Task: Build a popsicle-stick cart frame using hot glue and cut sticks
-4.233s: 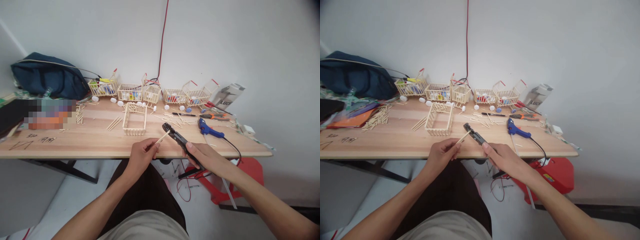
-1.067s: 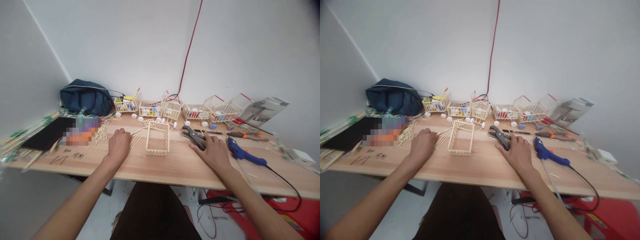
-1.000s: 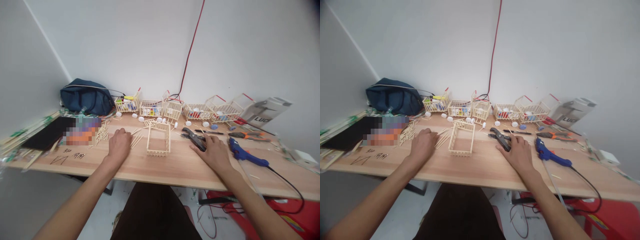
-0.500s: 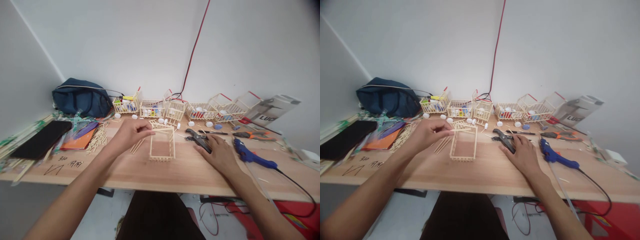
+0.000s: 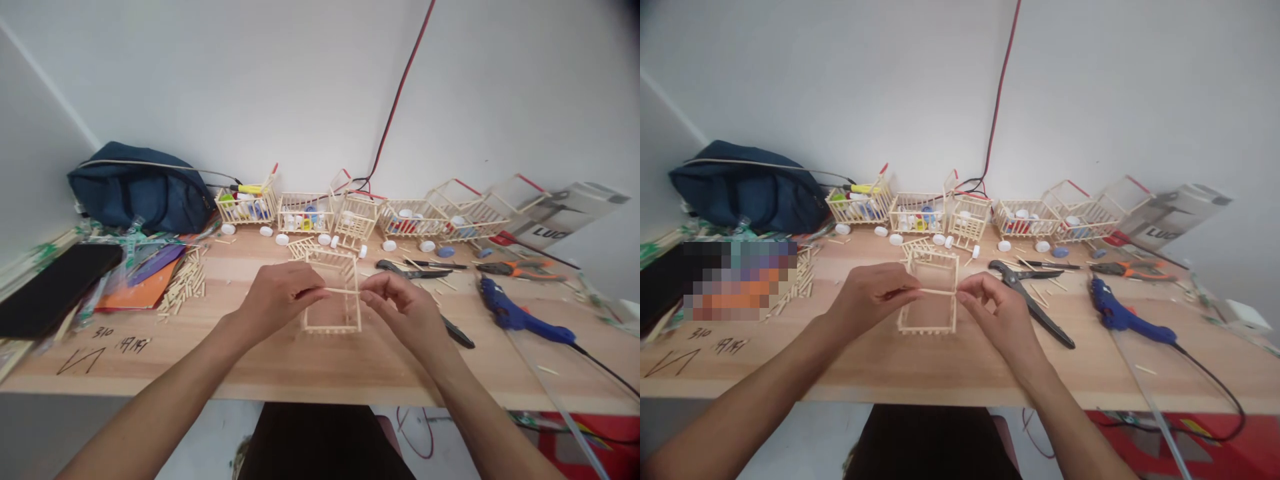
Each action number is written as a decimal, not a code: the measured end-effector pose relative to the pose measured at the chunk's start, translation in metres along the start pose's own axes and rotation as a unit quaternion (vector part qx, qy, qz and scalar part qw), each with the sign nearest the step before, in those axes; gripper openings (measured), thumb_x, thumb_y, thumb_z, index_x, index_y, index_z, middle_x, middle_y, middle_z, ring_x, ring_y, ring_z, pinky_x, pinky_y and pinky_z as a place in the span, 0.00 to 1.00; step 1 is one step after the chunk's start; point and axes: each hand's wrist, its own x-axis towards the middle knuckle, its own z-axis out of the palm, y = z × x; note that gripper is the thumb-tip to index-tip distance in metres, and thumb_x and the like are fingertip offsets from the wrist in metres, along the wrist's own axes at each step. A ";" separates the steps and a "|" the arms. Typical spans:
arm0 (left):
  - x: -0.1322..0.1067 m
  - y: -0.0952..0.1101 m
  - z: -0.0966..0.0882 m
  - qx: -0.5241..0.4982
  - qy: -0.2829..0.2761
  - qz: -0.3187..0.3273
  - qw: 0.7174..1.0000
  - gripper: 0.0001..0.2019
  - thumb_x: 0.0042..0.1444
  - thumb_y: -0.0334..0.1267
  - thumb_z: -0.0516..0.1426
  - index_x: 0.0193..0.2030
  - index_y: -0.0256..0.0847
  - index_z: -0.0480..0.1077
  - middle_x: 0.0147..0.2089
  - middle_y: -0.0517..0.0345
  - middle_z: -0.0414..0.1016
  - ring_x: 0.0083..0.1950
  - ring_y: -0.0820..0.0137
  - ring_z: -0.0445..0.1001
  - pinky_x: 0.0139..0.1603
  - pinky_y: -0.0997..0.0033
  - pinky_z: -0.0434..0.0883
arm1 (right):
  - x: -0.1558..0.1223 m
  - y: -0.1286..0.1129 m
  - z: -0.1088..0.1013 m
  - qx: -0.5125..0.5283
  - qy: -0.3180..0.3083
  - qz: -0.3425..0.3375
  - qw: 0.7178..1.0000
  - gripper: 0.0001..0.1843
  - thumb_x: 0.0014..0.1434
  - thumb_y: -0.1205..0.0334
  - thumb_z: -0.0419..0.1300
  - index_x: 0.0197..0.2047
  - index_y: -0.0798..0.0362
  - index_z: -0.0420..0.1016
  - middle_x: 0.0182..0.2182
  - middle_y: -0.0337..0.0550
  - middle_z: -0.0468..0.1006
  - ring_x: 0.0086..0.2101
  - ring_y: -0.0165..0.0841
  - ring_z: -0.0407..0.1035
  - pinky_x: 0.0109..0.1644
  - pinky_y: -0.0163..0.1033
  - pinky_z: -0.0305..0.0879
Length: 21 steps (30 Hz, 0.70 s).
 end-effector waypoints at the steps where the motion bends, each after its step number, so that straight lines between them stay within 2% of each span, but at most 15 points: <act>1: 0.000 0.000 0.000 -0.002 -0.005 -0.005 1.000 0.10 0.60 0.41 0.58 0.32 0.39 0.74 0.29 0.59 0.75 0.31 0.74 0.71 0.33 0.76 0.62 | 0.000 0.003 0.002 0.007 -0.001 0.004 1.000 0.09 0.59 0.53 0.61 0.35 0.50 0.74 0.29 0.38 0.73 0.30 0.31 0.64 0.36 0.38 0.60; 4: 0.001 -0.002 -0.004 -0.051 -0.028 -0.050 0.997 0.06 0.56 0.39 0.61 0.37 0.40 0.74 0.27 0.62 0.73 0.28 0.76 0.69 0.32 0.76 0.62 | 0.001 0.011 0.003 0.010 0.011 0.011 1.000 0.09 0.59 0.54 0.61 0.34 0.50 0.73 0.28 0.38 0.72 0.30 0.31 0.64 0.36 0.38 0.59; 6: 0.002 -0.004 -0.013 -0.119 -0.043 -0.105 0.986 0.09 0.53 0.37 0.63 0.41 0.40 0.72 0.27 0.65 0.72 0.27 0.77 0.68 0.30 0.77 0.63 | 0.000 0.014 0.002 0.007 0.015 0.008 1.000 0.09 0.60 0.54 0.61 0.34 0.51 0.73 0.29 0.39 0.72 0.30 0.32 0.64 0.36 0.38 0.60; 11: 0.003 -0.016 -0.034 -0.261 -0.083 -0.187 0.943 0.05 0.54 0.35 0.60 0.35 0.38 0.69 0.31 0.61 0.72 0.31 0.76 0.70 0.31 0.78 0.65 | 0.000 0.012 0.000 -0.004 0.007 -0.008 1.000 0.08 0.60 0.55 0.60 0.34 0.50 0.73 0.28 0.38 0.72 0.30 0.31 0.64 0.36 0.38 0.60; 16: 0.001 -0.025 -0.027 -0.357 -0.154 -0.228 0.893 0.07 0.53 0.37 0.61 0.36 0.37 0.69 0.31 0.60 0.72 0.31 0.76 0.71 0.32 0.77 0.66 | 0.002 0.004 0.001 -0.036 0.002 -0.023 0.999 0.07 0.60 0.56 0.60 0.33 0.50 0.73 0.29 0.39 0.74 0.31 0.32 0.66 0.37 0.38 0.61; 18: 0.001 -0.026 -0.022 -0.364 -0.161 -0.231 0.888 0.07 0.53 0.37 0.61 0.35 0.37 0.68 0.30 0.60 0.72 0.31 0.76 0.70 0.31 0.78 0.66 | 0.003 0.001 0.001 -0.046 0.003 -0.027 0.999 0.07 0.60 0.57 0.60 0.33 0.50 0.73 0.28 0.38 0.73 0.30 0.31 0.65 0.36 0.37 0.61; 21: 0.002 -0.025 -0.019 -0.350 -0.158 -0.228 0.895 0.07 0.53 0.37 0.60 0.34 0.36 0.68 0.29 0.61 0.71 0.29 0.77 0.68 0.29 0.78 0.64 | 0.003 -0.002 0.001 -0.038 0.005 -0.025 0.999 0.07 0.60 0.57 0.60 0.33 0.50 0.73 0.26 0.37 0.72 0.29 0.30 0.64 0.35 0.37 0.60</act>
